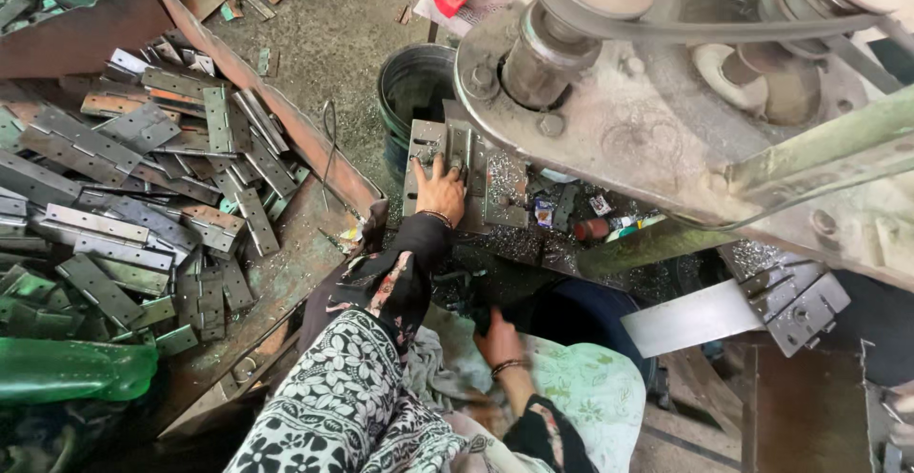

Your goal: The person repeatedly picks up metal hinge pieces from a bin, places them into a press machine, and operates the lever to process them. Finished pieces are dropped into a pile on the floor. The cycle continues throughout the clip.

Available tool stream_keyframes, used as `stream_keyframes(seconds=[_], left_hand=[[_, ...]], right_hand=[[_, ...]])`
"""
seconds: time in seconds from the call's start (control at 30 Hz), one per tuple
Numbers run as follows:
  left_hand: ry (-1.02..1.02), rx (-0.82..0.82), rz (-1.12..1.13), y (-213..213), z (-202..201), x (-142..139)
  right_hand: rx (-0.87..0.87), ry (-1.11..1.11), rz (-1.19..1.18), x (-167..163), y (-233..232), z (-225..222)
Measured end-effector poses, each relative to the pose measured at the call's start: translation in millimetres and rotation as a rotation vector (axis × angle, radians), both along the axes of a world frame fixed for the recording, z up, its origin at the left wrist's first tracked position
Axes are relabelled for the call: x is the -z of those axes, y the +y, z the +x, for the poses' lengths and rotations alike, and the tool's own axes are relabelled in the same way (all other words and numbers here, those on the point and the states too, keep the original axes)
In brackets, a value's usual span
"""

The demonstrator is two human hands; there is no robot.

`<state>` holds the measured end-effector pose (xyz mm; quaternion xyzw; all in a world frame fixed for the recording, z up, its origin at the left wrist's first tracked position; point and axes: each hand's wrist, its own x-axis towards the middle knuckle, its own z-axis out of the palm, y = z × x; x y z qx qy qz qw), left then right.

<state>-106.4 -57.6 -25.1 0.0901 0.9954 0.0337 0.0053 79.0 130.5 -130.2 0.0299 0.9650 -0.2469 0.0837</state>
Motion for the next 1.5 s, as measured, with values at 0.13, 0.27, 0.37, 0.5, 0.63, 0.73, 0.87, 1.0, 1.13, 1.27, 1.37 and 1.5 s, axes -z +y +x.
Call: stream_keyframes(seconds=[0.13,0.27,0.37,0.5,0.63,0.73,0.87,1.0,1.13,1.27,1.37,1.5], left_hand=[[0.152,0.006,0.09,-3,-5,1],[-0.028,0.012,0.024,-3,-2,2],[0.067,0.015,0.067,-4,-5,2],[0.041,0.02,0.053,-13,-20,-1],[0.071,-0.014,0.052,-15,-36,-8],[0.085,-0.034,0.071,-15,-43,-11],[0.11,-0.015,0.084,-12,-48,-12],[0.106,-0.005,0.047,-11,-43,-18],[0.051,0.002,-0.013,-13,-30,-27],[0.029,0.072,-0.035,-16,2,-32],[-0.015,0.126,-0.029,-12,33,-31],[0.094,0.217,0.025,-12,95,-12]], right_hand=[[-0.118,0.344,-0.048,4,1,-1],[0.01,-0.017,0.071,5,1,-1],[0.011,-0.005,0.04,5,0,-1],[-0.019,-0.058,0.04,4,-3,-2],[0.008,-0.166,0.148,4,-4,-4],[-0.036,0.15,-0.014,6,-4,-6],[0.019,-0.059,0.082,6,-2,-7],[0.022,-0.142,0.063,2,-1,-5],[0.005,-0.024,0.002,-8,1,0],[-0.029,-0.169,0.115,-20,4,5],[-0.048,-0.224,0.115,-30,7,9],[-0.035,-0.223,0.112,-43,11,14]])
